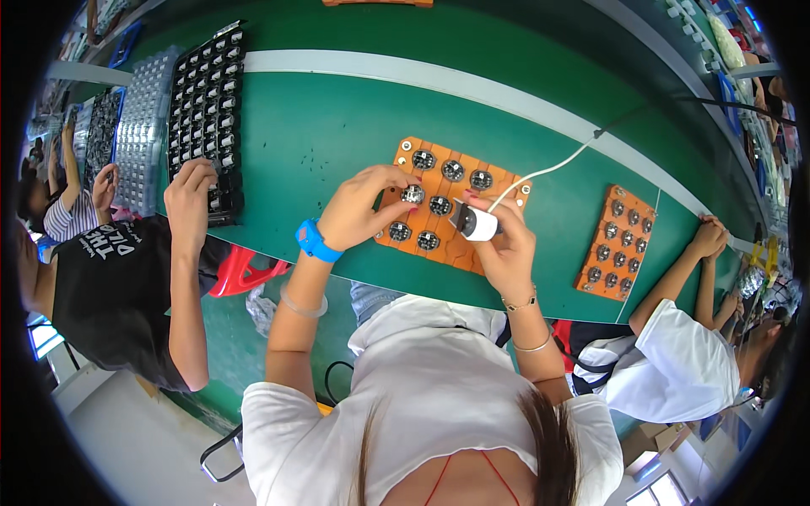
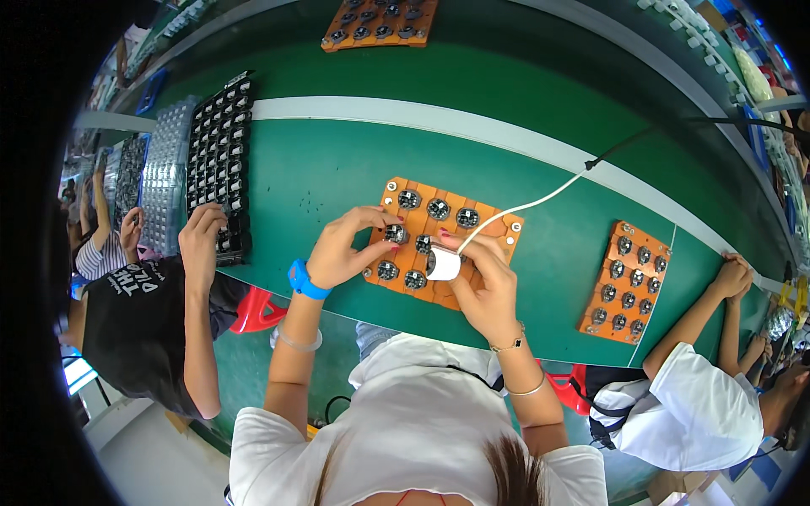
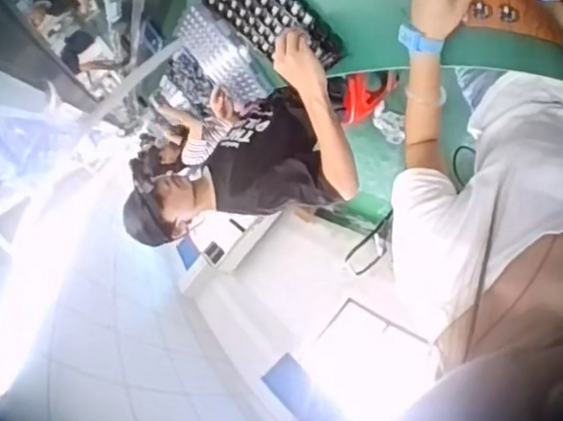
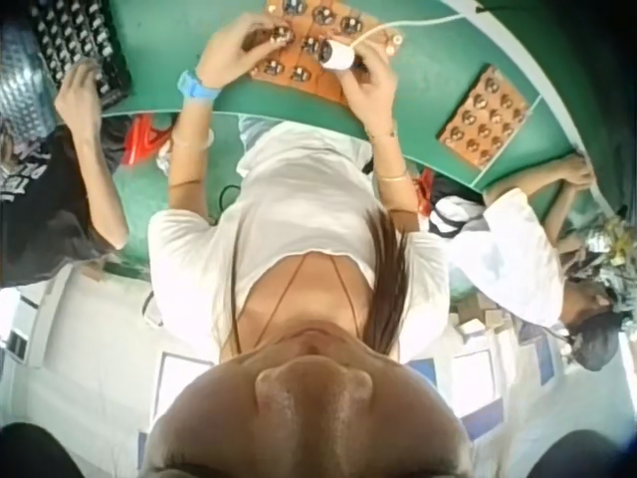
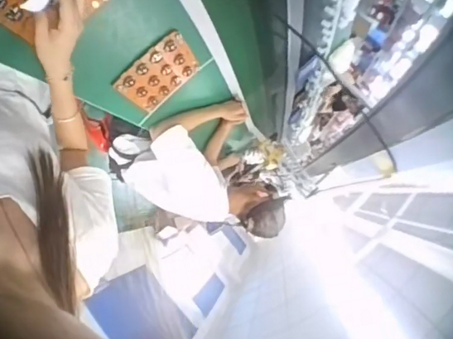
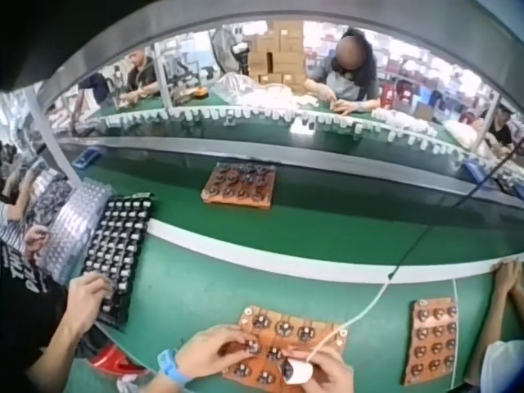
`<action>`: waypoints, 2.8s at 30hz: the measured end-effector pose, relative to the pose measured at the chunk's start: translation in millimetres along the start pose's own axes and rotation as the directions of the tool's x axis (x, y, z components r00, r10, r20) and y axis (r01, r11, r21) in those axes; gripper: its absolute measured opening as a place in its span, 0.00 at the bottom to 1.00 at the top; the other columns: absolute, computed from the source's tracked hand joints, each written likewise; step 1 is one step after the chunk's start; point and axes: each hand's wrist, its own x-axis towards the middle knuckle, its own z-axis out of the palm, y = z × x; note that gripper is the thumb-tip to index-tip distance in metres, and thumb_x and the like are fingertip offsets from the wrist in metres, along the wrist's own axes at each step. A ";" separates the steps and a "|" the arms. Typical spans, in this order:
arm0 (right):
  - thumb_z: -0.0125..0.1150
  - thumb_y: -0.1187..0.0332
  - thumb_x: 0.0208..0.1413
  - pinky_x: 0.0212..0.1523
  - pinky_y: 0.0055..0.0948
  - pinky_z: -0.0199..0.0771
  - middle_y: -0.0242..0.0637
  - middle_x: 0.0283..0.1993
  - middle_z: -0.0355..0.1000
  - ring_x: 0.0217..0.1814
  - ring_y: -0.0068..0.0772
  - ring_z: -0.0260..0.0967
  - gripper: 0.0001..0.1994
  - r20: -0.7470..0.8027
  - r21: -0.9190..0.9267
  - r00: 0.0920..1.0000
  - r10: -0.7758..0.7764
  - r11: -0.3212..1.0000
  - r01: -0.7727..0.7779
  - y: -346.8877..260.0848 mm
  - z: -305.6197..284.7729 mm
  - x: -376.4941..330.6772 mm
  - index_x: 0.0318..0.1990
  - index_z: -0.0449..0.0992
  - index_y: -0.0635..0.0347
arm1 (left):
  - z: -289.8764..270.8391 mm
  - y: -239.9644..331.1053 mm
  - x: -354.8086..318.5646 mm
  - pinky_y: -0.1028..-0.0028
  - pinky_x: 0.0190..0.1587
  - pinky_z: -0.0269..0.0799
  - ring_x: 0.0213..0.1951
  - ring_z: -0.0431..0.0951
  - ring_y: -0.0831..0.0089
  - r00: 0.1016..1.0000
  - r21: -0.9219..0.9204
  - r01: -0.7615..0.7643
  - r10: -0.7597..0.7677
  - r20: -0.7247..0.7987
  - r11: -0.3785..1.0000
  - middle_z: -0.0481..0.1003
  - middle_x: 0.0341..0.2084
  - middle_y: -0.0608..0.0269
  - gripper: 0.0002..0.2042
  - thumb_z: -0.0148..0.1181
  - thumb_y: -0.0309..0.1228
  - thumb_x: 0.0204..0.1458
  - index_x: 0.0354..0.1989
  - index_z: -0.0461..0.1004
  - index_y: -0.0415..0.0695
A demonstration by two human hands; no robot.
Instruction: Assembling and inspecting small electronic components on an assembly line.
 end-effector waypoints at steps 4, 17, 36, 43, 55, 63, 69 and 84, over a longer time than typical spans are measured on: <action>0.60 0.85 0.46 0.52 0.27 0.69 0.37 0.49 0.70 0.52 0.31 0.68 0.19 0.026 -0.027 1.000 0.007 1.000 -0.007 -5.5 3.9 1.5 0.48 0.74 0.64 | 2.2 29.3 6.0 0.68 0.44 0.74 0.41 0.77 0.61 0.995 0.021 -0.092 0.093 -0.037 0.996 0.77 0.40 0.60 0.17 0.69 0.28 0.42 0.40 0.71 0.41; 0.57 0.85 0.48 0.55 0.30 0.68 0.42 0.53 0.69 0.56 0.33 0.67 0.18 -0.064 0.189 0.992 0.109 0.977 -0.095 3.0 5.9 -10.6 0.50 0.70 0.68 | 3.7 31.5 5.5 0.65 0.44 0.68 0.39 0.75 0.61 0.983 0.233 -0.135 0.159 -0.088 0.963 0.76 0.34 0.62 0.22 0.70 0.30 0.39 0.44 0.68 0.44; 0.56 0.86 0.49 0.55 0.29 0.67 0.40 0.51 0.66 0.54 0.33 0.67 0.18 0.013 0.013 1.000 0.004 1.000 -0.004 12.9 -8.8 -10.8 0.50 0.71 0.66 | 17.9 41.4 15.5 0.69 0.47 0.59 0.40 0.70 0.68 0.965 0.258 -0.235 0.257 -0.059 0.937 0.75 0.35 0.74 0.18 0.72 0.30 0.35 0.37 0.73 0.49; 0.57 0.85 0.50 0.56 0.31 0.67 0.40 0.51 0.66 0.56 0.35 0.67 0.18 0.016 0.041 1.000 0.019 0.999 -0.020 13.9 -10.6 -14.0 0.50 0.70 0.68 | 15.9 41.8 15.7 0.68 0.47 0.59 0.40 0.70 0.68 0.960 0.263 -0.255 0.276 -0.046 0.930 0.75 0.35 0.75 0.19 0.72 0.29 0.36 0.38 0.70 0.48; 0.59 0.80 0.53 0.56 0.28 0.64 0.38 0.50 0.71 0.54 0.30 0.67 0.16 -0.158 0.064 0.980 0.122 0.992 -0.113 28.8 -40.9 -31.7 0.50 0.70 0.67 | 46.0 41.7 25.3 0.68 0.45 0.59 0.40 0.69 0.69 0.958 0.388 -0.287 0.253 0.137 0.876 0.74 0.30 0.70 0.21 0.69 0.32 0.38 0.43 0.71 0.48; 0.60 0.82 0.47 0.56 0.29 0.65 0.40 0.50 0.70 0.54 0.33 0.67 0.18 -0.040 -0.089 0.998 0.042 0.995 -0.045 19.7 -36.7 -28.9 0.48 0.72 0.67 | 51.0 54.6 30.3 0.69 0.43 0.59 0.39 0.70 0.69 0.953 0.238 -0.301 0.297 0.053 0.923 0.75 0.31 0.70 0.20 0.70 0.31 0.38 0.42 0.72 0.47; 0.60 0.82 0.47 0.55 0.29 0.66 0.41 0.50 0.70 0.54 0.33 0.68 0.17 -0.077 -0.039 0.996 0.052 0.998 -0.055 19.9 -36.1 -28.9 0.48 0.72 0.68 | 48.9 60.7 31.0 0.69 0.43 0.59 0.40 0.70 0.69 0.953 0.250 -0.299 0.301 0.033 0.921 0.76 0.34 0.71 0.21 0.70 0.31 0.38 0.43 0.71 0.47; 0.61 0.78 0.53 0.54 0.31 0.67 0.43 0.49 0.72 0.51 0.33 0.69 0.16 -0.133 0.161 0.984 0.121 0.982 -0.099 31.7 -39.8 -56.7 0.49 0.68 0.69 | 27.6 40.7 0.5 0.69 0.43 0.60 0.41 0.70 0.70 0.952 0.248 -0.305 0.288 0.106 0.919 0.76 0.38 0.73 0.20 0.70 0.35 0.37 0.40 0.71 0.49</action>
